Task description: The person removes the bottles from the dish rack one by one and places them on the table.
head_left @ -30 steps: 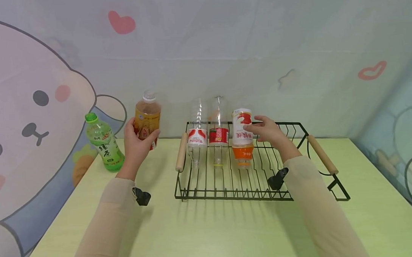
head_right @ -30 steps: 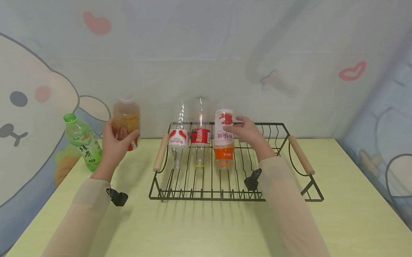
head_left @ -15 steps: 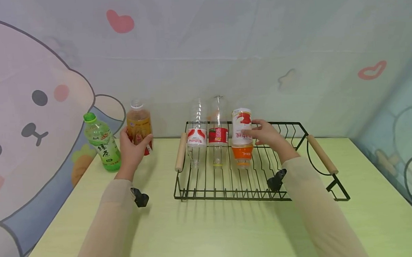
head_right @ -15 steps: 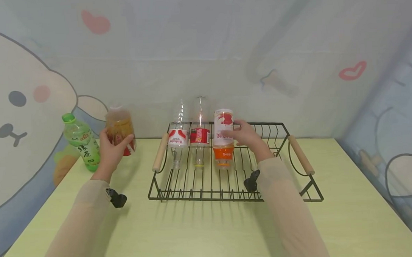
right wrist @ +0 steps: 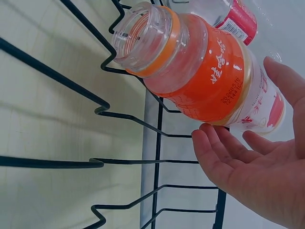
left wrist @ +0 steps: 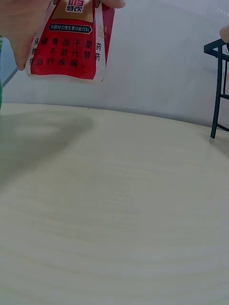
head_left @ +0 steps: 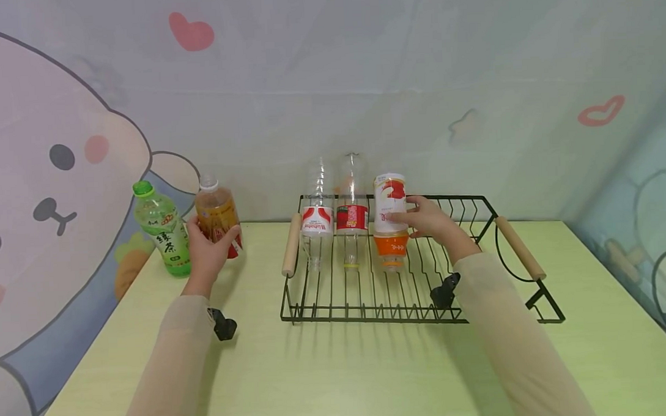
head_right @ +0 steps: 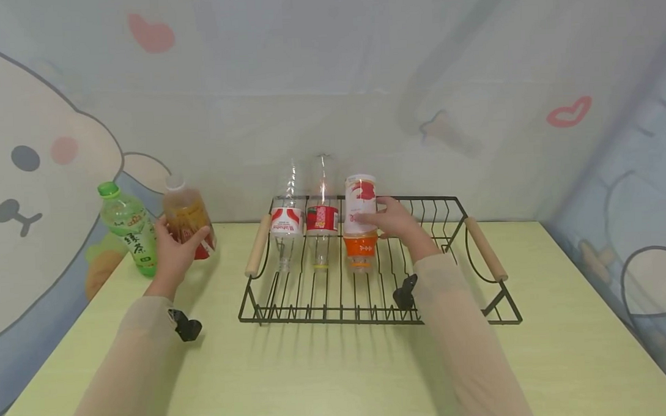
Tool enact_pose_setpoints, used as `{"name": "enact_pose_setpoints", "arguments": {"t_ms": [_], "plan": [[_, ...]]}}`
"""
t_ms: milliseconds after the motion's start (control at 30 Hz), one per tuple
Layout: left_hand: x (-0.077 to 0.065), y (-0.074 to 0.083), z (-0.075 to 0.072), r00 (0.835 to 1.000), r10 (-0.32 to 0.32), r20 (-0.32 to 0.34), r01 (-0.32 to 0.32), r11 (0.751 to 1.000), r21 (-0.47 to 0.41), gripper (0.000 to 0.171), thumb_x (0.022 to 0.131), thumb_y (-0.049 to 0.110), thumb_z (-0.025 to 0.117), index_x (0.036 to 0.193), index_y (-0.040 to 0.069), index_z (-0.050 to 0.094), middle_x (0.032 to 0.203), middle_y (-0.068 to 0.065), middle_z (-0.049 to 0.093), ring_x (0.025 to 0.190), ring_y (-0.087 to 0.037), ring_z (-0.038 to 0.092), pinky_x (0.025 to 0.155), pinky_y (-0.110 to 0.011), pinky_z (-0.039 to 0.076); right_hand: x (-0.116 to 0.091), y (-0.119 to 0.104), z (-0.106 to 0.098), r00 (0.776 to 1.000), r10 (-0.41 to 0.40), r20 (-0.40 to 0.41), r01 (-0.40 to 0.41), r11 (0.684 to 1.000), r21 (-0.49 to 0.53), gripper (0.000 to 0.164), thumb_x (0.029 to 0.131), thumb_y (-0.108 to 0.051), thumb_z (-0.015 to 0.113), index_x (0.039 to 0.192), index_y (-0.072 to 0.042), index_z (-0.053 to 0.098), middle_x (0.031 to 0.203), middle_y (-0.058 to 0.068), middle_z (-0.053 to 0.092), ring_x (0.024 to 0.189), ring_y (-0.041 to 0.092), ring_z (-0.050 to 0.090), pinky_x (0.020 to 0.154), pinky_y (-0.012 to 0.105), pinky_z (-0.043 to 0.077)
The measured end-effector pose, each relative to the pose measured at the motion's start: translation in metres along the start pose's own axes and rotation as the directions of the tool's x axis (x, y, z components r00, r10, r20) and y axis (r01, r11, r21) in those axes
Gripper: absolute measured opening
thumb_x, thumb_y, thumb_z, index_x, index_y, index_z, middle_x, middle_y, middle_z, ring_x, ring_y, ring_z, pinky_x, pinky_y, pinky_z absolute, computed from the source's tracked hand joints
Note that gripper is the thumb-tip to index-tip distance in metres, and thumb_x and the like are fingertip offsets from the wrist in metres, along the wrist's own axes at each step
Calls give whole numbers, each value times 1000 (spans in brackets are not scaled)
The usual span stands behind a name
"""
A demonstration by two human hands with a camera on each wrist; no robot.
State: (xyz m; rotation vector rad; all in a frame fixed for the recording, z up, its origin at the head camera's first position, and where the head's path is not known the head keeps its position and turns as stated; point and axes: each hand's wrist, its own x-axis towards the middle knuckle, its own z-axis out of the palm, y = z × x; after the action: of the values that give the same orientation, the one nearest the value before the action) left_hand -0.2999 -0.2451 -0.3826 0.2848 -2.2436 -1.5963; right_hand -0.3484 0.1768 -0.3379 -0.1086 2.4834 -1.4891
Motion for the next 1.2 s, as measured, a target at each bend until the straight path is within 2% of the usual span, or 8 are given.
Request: {"name": "enact_pose_setpoints", "arguments": {"t_ms": [233, 800, 1200], "plan": [[-2, -3, 1, 999, -34, 15, 34, 999, 9, 89, 89, 37, 68, 149, 13, 6, 153, -17, 23, 141, -31, 27, 115, -48, 24, 0, 1, 1, 1000, 12, 28, -12, 1000, 6, 84, 90, -37, 67, 151, -4, 19, 140, 22, 44, 121, 38, 49, 98, 50, 46], [-2, -19, 1, 997, -79, 21, 80, 996, -50, 89, 90, 33, 67, 148, 13, 3, 153, -17, 19, 142, -30, 24, 116, -46, 22, -4, -1, 3, 996, 28, 85, -32, 998, 48, 75, 93, -31, 64, 149, -5, 22, 138, 21, 46, 121, 38, 49, 98, 52, 46], [-2, -22, 3, 994, -101, 46, 103, 993, -48, 90, 91, 35, 66, 147, 14, -1, 155, -17, 16, 144, -31, 21, 117, -48, 20, -5, 1, 3, 993, 13, 114, -12, 1000, -13, 75, 92, -32, 64, 148, -5, 22, 135, 20, 49, 115, 36, 54, 93, 48, 49]]}}
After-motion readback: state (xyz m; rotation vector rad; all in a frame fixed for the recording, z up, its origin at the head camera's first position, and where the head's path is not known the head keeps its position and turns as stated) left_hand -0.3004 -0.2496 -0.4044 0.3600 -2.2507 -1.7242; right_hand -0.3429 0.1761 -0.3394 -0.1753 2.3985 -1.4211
